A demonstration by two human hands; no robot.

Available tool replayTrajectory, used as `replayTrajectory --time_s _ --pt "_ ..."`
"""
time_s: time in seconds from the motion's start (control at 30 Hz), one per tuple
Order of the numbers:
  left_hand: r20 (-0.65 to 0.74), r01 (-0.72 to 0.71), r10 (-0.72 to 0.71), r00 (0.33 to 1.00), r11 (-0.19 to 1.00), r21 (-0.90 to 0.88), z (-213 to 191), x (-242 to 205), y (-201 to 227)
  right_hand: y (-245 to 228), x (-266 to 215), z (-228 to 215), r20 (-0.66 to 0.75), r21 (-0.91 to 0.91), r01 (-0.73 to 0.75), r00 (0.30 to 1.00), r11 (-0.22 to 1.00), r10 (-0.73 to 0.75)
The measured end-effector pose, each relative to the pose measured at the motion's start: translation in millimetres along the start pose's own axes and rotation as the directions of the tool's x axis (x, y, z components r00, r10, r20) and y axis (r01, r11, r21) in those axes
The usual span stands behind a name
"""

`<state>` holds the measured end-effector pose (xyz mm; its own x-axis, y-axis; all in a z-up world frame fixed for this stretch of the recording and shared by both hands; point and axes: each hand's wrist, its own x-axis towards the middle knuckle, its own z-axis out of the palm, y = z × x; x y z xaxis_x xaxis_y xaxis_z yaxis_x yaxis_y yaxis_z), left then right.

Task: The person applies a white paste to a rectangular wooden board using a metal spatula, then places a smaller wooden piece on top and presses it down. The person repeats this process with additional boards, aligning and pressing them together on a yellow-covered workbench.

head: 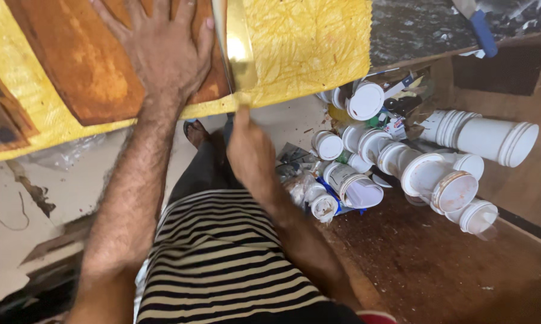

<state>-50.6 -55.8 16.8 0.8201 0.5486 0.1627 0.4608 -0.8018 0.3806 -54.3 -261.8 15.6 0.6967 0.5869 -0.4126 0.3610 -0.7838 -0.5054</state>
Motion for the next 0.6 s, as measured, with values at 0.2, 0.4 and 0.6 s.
replayTrajectory --time_s 0.2,0.4,0.6 --pt "0.006 -0.002 0.002 1.0 1.0 0.004 2 -1 0 16 -13 13 0.023 0.027 -0.02 1.0 0.999 0.019" --pt "0.094 0.038 -0.037 0.995 0.999 -0.011 -10 9 10 20 -9 13 0.11 0.025 -0.087 0.99 0.996 0.084" --pt "0.169 0.13 -0.116 0.979 0.988 -0.077 -8 5 13 25 -11 21 0.084 0.075 -0.086 0.993 0.993 0.079"
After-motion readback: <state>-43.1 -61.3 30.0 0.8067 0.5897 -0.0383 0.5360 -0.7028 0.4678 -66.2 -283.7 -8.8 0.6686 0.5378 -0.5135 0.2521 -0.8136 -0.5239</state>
